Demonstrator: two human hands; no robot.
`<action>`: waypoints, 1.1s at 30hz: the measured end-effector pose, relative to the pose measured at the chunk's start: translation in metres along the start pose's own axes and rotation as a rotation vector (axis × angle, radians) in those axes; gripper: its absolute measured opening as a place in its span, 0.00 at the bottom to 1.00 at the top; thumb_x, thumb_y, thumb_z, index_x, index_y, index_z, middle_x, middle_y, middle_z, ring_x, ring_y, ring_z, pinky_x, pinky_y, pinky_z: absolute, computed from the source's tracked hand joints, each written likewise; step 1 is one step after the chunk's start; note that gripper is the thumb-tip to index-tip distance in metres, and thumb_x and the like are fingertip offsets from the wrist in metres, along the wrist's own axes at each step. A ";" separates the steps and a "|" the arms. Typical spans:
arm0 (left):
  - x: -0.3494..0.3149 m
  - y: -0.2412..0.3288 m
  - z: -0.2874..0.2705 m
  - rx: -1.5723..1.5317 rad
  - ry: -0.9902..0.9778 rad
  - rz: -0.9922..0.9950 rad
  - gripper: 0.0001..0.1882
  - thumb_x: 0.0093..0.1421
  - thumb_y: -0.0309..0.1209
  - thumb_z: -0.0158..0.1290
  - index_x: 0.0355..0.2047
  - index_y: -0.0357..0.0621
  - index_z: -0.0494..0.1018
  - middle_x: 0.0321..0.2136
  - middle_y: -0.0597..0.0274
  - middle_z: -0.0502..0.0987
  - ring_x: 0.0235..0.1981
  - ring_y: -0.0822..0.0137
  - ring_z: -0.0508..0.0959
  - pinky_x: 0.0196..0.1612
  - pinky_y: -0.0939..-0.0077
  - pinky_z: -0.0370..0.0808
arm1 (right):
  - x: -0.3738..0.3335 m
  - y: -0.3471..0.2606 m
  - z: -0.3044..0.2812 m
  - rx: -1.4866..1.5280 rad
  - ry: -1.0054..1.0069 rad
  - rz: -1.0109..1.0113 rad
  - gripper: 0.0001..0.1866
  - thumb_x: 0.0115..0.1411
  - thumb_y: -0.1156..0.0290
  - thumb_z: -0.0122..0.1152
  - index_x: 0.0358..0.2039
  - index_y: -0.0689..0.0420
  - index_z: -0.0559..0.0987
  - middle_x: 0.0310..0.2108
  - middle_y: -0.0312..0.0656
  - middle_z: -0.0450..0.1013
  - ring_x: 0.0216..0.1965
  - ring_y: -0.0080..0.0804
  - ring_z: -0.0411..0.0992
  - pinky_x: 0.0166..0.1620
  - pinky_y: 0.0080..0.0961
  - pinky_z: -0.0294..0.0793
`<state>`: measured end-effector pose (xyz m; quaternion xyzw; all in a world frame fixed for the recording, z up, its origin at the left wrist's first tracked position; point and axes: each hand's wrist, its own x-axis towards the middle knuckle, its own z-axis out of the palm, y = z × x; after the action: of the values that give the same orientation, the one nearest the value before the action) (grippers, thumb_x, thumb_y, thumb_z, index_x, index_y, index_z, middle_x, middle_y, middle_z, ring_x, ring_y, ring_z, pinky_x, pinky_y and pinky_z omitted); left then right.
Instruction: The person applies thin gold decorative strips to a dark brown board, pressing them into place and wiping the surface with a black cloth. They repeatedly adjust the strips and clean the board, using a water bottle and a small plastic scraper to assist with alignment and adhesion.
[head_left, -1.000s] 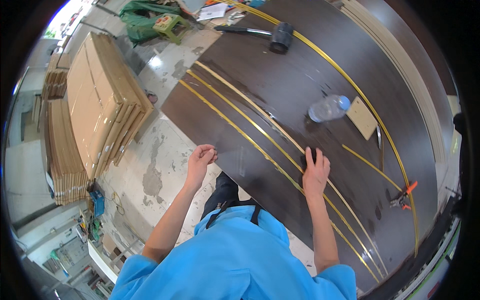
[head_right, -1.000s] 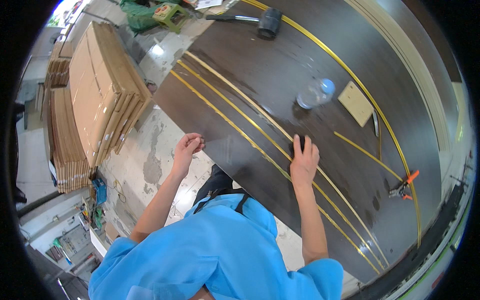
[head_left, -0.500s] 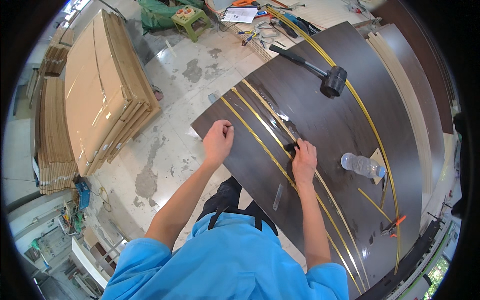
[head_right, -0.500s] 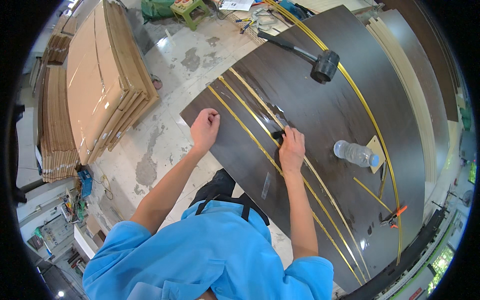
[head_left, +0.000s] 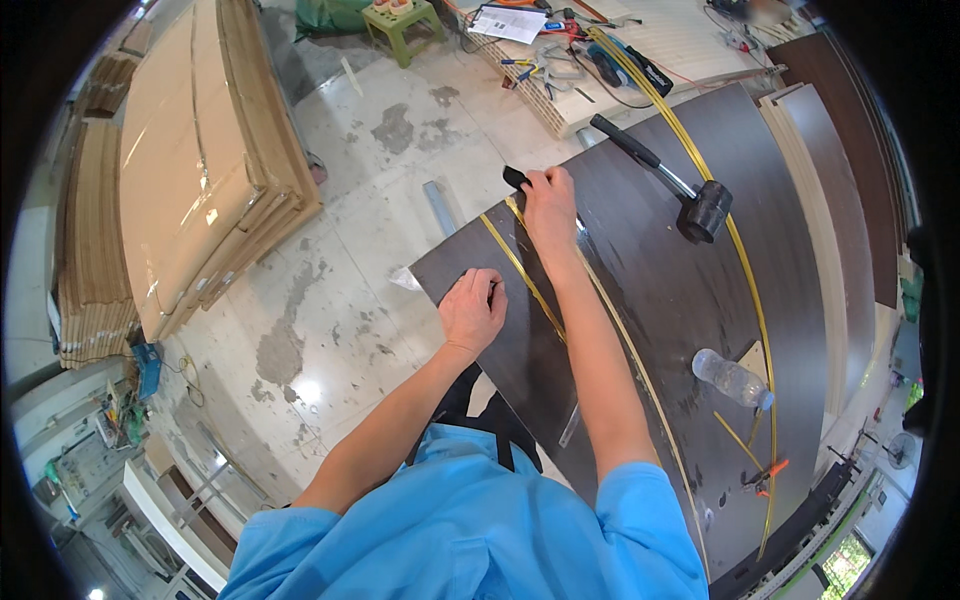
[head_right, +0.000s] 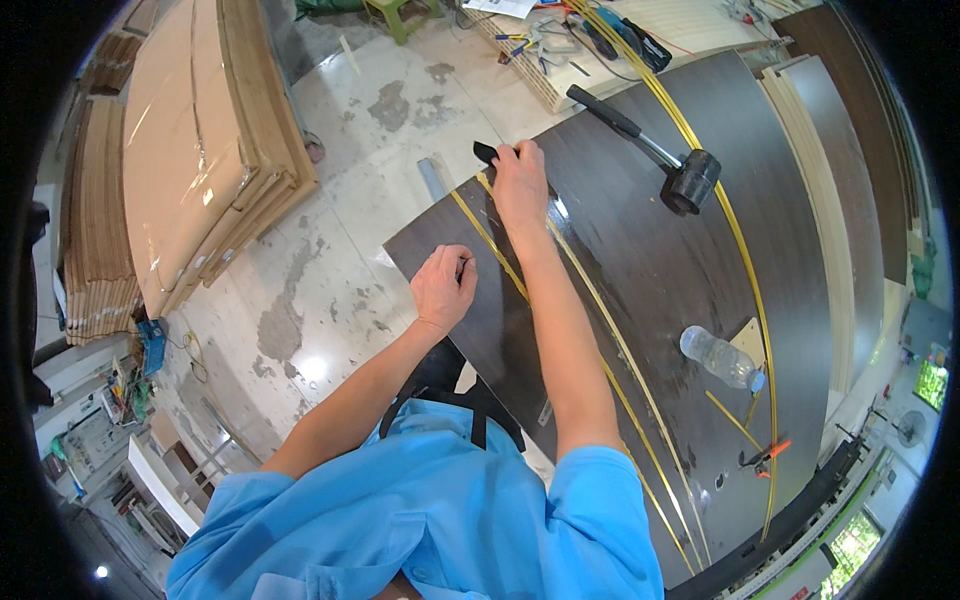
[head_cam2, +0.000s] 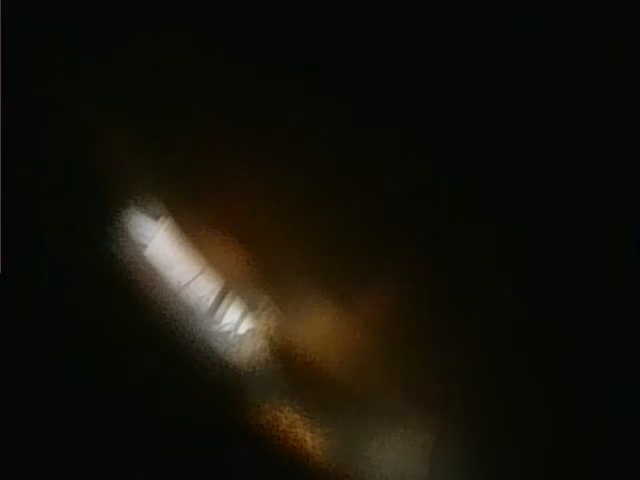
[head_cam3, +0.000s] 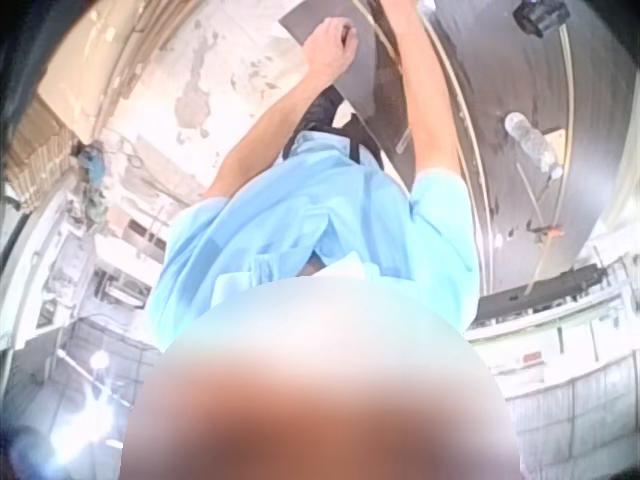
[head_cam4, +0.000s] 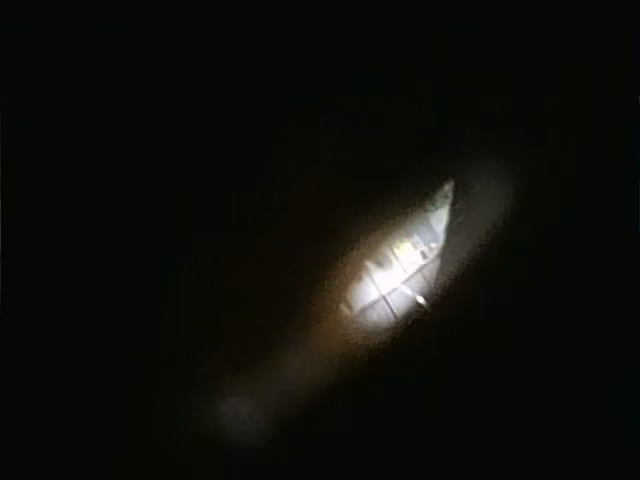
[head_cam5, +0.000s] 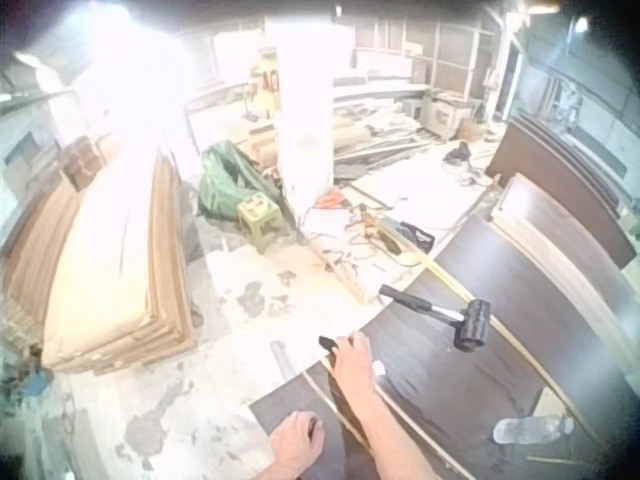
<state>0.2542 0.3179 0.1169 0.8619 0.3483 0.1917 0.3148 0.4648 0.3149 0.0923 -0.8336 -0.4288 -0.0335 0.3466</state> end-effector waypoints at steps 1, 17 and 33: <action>0.000 -0.001 0.000 -0.011 0.002 0.006 0.06 0.63 0.30 0.61 0.38 0.51 0.75 0.28 0.64 0.74 0.31 0.57 0.79 0.34 0.59 0.75 | -0.012 0.003 -0.009 -0.034 -0.030 0.064 0.11 0.65 0.74 0.66 0.48 0.59 0.81 0.48 0.50 0.74 0.52 0.53 0.72 0.54 0.45 0.75; 0.001 -0.003 -0.001 -0.036 -0.031 0.002 0.06 0.62 0.29 0.61 0.37 0.49 0.74 0.32 0.61 0.77 0.34 0.56 0.81 0.38 0.61 0.78 | -0.097 -0.005 -0.077 -0.228 -0.115 0.224 0.13 0.65 0.77 0.65 0.51 0.61 0.82 0.47 0.49 0.75 0.49 0.52 0.73 0.54 0.44 0.74; -0.001 -0.005 0.006 0.013 -0.063 -0.034 0.05 0.64 0.30 0.61 0.39 0.51 0.77 0.30 0.65 0.76 0.32 0.60 0.79 0.35 0.61 0.74 | -0.150 -0.001 -0.078 -0.179 0.095 0.301 0.12 0.57 0.82 0.62 0.42 0.59 0.83 0.50 0.51 0.75 0.52 0.56 0.73 0.53 0.47 0.77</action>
<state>0.2539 0.3176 0.1091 0.8635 0.3543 0.1567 0.3230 0.3881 0.1640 0.0990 -0.9133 -0.2778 -0.0587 0.2920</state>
